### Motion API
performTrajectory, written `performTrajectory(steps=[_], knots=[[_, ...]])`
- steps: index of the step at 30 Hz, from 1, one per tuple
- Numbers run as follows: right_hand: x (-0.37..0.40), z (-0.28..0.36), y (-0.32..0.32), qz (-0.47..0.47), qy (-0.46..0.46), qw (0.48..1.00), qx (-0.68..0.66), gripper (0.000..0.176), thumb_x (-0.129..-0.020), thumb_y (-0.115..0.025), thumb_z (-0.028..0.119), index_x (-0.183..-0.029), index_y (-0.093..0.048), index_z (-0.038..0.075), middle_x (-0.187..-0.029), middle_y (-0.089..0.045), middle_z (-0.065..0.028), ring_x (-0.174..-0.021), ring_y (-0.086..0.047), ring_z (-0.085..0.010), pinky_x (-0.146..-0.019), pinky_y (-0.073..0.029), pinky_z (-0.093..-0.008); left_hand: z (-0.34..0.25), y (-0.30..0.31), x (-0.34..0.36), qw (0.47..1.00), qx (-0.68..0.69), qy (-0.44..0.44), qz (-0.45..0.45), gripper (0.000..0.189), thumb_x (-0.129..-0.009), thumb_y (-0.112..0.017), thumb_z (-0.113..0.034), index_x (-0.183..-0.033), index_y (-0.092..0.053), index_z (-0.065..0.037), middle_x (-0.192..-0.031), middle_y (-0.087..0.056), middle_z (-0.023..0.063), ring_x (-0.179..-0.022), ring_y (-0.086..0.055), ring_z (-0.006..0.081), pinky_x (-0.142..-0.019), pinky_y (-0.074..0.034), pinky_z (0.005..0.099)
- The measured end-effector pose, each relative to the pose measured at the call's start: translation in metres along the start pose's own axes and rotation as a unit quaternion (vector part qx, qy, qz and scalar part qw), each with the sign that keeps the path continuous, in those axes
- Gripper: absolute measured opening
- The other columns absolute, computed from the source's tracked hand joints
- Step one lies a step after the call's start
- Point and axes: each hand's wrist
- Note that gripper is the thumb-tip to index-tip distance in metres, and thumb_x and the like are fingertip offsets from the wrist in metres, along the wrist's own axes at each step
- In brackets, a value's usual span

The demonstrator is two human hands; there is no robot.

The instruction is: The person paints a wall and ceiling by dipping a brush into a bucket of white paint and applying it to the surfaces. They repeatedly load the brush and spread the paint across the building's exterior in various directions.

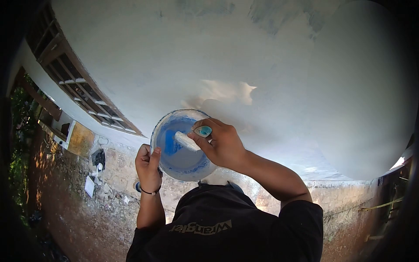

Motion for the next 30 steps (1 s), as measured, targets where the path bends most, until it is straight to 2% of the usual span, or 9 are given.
performTrajectory(steps=[4,7,8,10,13,15,18,21,30], knots=[[0.002,-0.008,-0.008,-0.008,0.044,0.999,-0.001,0.018,-0.082,-0.063,0.016,-0.088,-0.059,-0.001,-0.083,-0.062,-0.013,-0.055,-0.063,-0.0231,-0.046,-0.049,-0.03,-0.001,0.0,-0.004,1.0,-0.007,0.022,-0.005,0.034,-0.085,-0.061,-0.01,-0.067,-0.032,-0.011,-0.061,-0.029,-0.0071,-0.055,-0.023,0.0008,-0.047,-0.018,0.0194],[0.004,-0.003,-0.008,0.017,0.034,0.998,0.045,0.019,-0.081,-0.064,0.015,-0.09,-0.061,-0.001,-0.08,-0.063,-0.0149,-0.062,-0.064,-0.0227,-0.051,-0.049,-0.0276,-0.003,0.0,-0.008,1.0,0.006,0.016,-0.001,0.035,-0.085,-0.061,-0.011,-0.067,-0.031,-0.011,-0.06,-0.028,-0.0074,-0.054,-0.023,0.0009,-0.046,-0.017,0.02],[0.002,-0.009,-0.011,0.004,0.098,0.993,0.058,0.02,-0.081,-0.064,0.016,-0.091,-0.06,-0.001,-0.08,-0.063,-0.0152,-0.061,-0.064,-0.0221,-0.051,-0.049,-0.0269,-0.002,0.001,-0.011,1.0,-0.001,0.023,-0.006,0.035,-0.085,-0.061,-0.012,-0.067,-0.031,-0.011,-0.059,-0.029,-0.0071,-0.051,-0.023,0.001,-0.043,-0.018,0.0201],[-0.001,-0.014,-0.009,-0.027,-0.062,0.994,-0.081,0.022,-0.081,-0.065,0.018,-0.091,-0.06,-0.002,-0.08,-0.063,-0.0147,-0.058,-0.063,-0.0208,-0.05,-0.049,-0.0262,-0.008,-0.001,-0.015,0.999,-0.009,0.051,-0.012,0.035,-0.085,-0.061,-0.014,-0.066,-0.031,-0.011,-0.055,-0.03,-0.0061,-0.044,-0.025,0.0014,-0.037,-0.019,0.0205],[-0.009,-0.003,0.005,-0.018,0.084,0.996,0.005,0.022,-0.083,-0.062,0.021,-0.092,-0.059,0.001,-0.083,-0.063,-0.0125,-0.052,-0.059,-0.0194,-0.049,-0.048,-0.029,-0.024,-0.004,-0.025,0.998,-0.01,0.066,-0.012,0.035,-0.085,-0.061,-0.015,-0.066,-0.032,-0.011,-0.05,-0.034,-0.0043,-0.035,-0.027,0.0029,-0.03,-0.019,0.0215],[-0.026,-0.003,0.018,-0.013,-0.07,0.986,-0.151,0.021,-0.084,-0.063,0.019,-0.092,-0.059,-0.001,-0.082,-0.063,-0.0105,-0.058,-0.06,-0.0141,-0.053,-0.048,-0.0253,-0.035,-0.004,-0.037,0.998,0.013,0.059,-0.013,0.035,-0.084,-0.061,-0.013,-0.065,-0.032,-0.011,-0.049,-0.035,-0.0043,-0.036,-0.026,0.0028,-0.03,-0.018,0.0219],[-0.054,0.037,0.056,-0.12,0.091,0.982,-0.118,0.019,-0.084,-0.062,0.014,-0.091,-0.058,-0.003,-0.081,-0.063,-0.0096,-0.067,-0.06,-0.011,-0.06,-0.049,-0.0226,-0.062,0.003,-0.059,0.997,0.035,0.063,-0.005,0.028,-0.084,-0.057,-0.014,-0.065,-0.038,-0.012,-0.049,-0.041,-0.0027,-0.031,-0.032,0.005,-0.027,-0.022,0.0216],[-0.095,0.084,0.119,-0.168,0.123,0.944,-0.254,0.017,-0.087,-0.056,0.008,-0.093,-0.053,-0.007,-0.088,-0.06,-0.0121,-0.076,-0.061,-0.0166,-0.065,-0.053,-0.0267,-0.092,0.005,-0.077,0.997,0.073,0.031,0.0,0.028,-0.084,-0.056,-0.014,-0.062,-0.039,-0.012,-0.05,-0.045,-0.0021,-0.031,-0.035,0.0055,-0.026,-0.023,0.021],[-0.211,0.228,0.293,-0.293,0.316,0.901,0.046,0.035,-0.084,-0.061,0.024,-0.094,-0.054,-0.009,-0.081,-0.063,-0.015,-0.062,-0.064,-0.0187,-0.062,-0.054,-0.0264,-0.156,-0.01,-0.095,0.995,0.088,0.021,0.034,0.026,-0.082,-0.056,-0.011,-0.061,-0.04,-0.011,-0.055,-0.05,0.0002,-0.036,-0.042,0.0073,-0.029,-0.028,0.0202]])
Point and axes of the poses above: each hand's wrist, its own x-axis away from the middle knuckle, its own y-axis out of the back of the hand, z = x × y
